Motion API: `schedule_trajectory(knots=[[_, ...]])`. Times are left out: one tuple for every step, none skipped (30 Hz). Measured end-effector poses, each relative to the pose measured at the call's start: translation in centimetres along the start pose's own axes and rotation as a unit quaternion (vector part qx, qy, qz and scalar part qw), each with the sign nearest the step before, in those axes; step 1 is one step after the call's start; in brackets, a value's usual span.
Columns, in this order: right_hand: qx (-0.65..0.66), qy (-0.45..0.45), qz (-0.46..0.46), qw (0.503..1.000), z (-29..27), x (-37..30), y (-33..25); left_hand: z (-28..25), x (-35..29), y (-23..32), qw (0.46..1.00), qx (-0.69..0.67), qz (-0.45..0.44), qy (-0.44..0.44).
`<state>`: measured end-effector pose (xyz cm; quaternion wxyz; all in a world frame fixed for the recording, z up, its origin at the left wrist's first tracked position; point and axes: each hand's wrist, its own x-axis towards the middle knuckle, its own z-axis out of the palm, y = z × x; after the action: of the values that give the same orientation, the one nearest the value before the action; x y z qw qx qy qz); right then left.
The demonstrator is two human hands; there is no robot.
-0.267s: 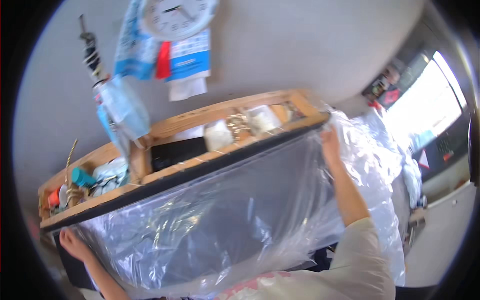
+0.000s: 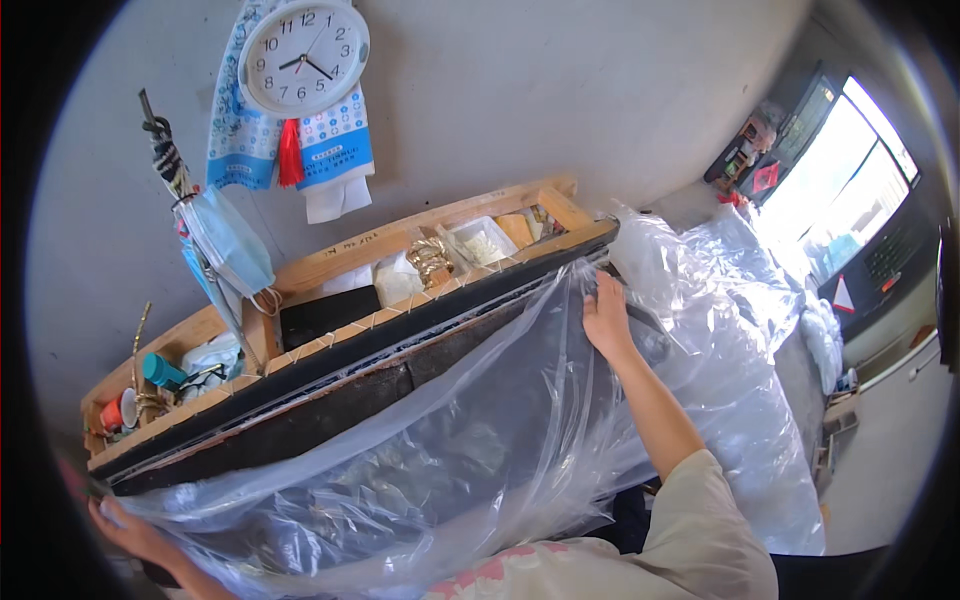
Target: The person wraps a large manufactured part with transparent plastic sheeting by hand.
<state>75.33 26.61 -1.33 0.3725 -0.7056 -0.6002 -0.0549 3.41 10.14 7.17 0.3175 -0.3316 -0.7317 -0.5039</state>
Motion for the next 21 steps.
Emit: schedule_trajectory(knots=[[-0.082,0.063,-0.026,0.994,1.5,-0.3,1.5,1.1,-4.2,2.8,0.987,-0.098,0.077,-0.102],[-0.162,0.122,-0.047,0.978,2.3,-0.5,2.8,1.6,-7.8,6.2,0.947,-0.192,0.158,-0.203],[-0.160,0.117,-0.046,0.979,2.1,-0.8,1.6,-1.2,-10.2,12.3,0.885,-0.100,0.336,-0.308],[0.149,0.014,0.188,0.971,0.5,-1.2,-1.4,-2.8,-12.0,16.2,0.772,-0.008,0.494,-0.399],[0.458,-0.098,0.394,0.791,-1.3,-1.6,-4.5,-4.9,-12.0,13.6,0.771,0.037,0.459,-0.439],[0.563,-0.185,0.406,0.696,-2.1,-2.8,-5.9,-5.9,-12.4,8.1,0.765,0.067,0.419,-0.484],[0.648,-0.265,0.408,0.586,-2.7,-5.1,-7.6,-6.9,-11.6,3.0,0.806,0.112,0.396,-0.426],[0.667,-0.260,0.446,0.538,-2.8,-7.7,-9.8,-8.7,-10.2,0.2,0.837,0.167,0.377,-0.361],[0.642,-0.300,0.462,0.533,-3.7,-10.4,-12.6,-9.7,-10.0,-3.3,0.849,0.227,0.293,-0.377],[0.632,-0.357,0.429,0.538,-4.6,-12.5,-14.8,-11.1,-9.6,-5.0,0.850,0.297,0.207,-0.383],[0.610,-0.423,0.365,0.562,-5.0,-13.9,-15.9,-11.9,-8.6,-5.7,0.803,0.404,0.138,-0.416],[0.615,-0.426,0.366,0.553,-5.3,-14.9,-16.9,-11.1,-8.5,-4.2,0.768,0.513,0.092,-0.372],[0.644,-0.383,0.307,0.587,-5.5,-15.6,-17.7,-10.2,-8.9,-1.5,0.772,0.523,0.210,-0.295],[0.669,-0.344,0.243,0.613,-5.4,-16.0,-18.3,-8.8,-8.8,2.6,0.857,0.384,0.203,-0.277],[0.663,-0.369,0.209,0.617,-5.3,-16.2,-18.1,-7.0,-9.3,8.0,0.920,0.163,0.170,-0.314],[0.656,-0.364,0.211,0.626,-5.1,-16.5,-17.7,-4.2,-11.8,15.1,0.915,-0.035,0.146,-0.376],[0.650,-0.351,0.215,0.639,-5.1,-16.4,-16.7,-2.3,-15.0,21.1,0.868,-0.139,0.114,-0.463],[0.646,-0.340,0.216,0.649,-5.3,-16.0,-15.7,-1.4,-17.9,27.1,0.788,-0.252,0.053,-0.560],[0.644,-0.337,0.212,0.653,-5.9,-15.7,-15.4,-0.2,-20.2,30.8,0.707,-0.337,0.076,-0.617],[0.584,-0.330,0.154,0.725,-6.3,-15.5,-15.2,1.5,-23.2,33.3,0.622,-0.433,0.077,-0.648],[0.522,-0.326,0.089,0.783,-6.6,-15.4,-15.6,2.6,-25.6,33.8,0.489,-0.465,-0.048,-0.737]])
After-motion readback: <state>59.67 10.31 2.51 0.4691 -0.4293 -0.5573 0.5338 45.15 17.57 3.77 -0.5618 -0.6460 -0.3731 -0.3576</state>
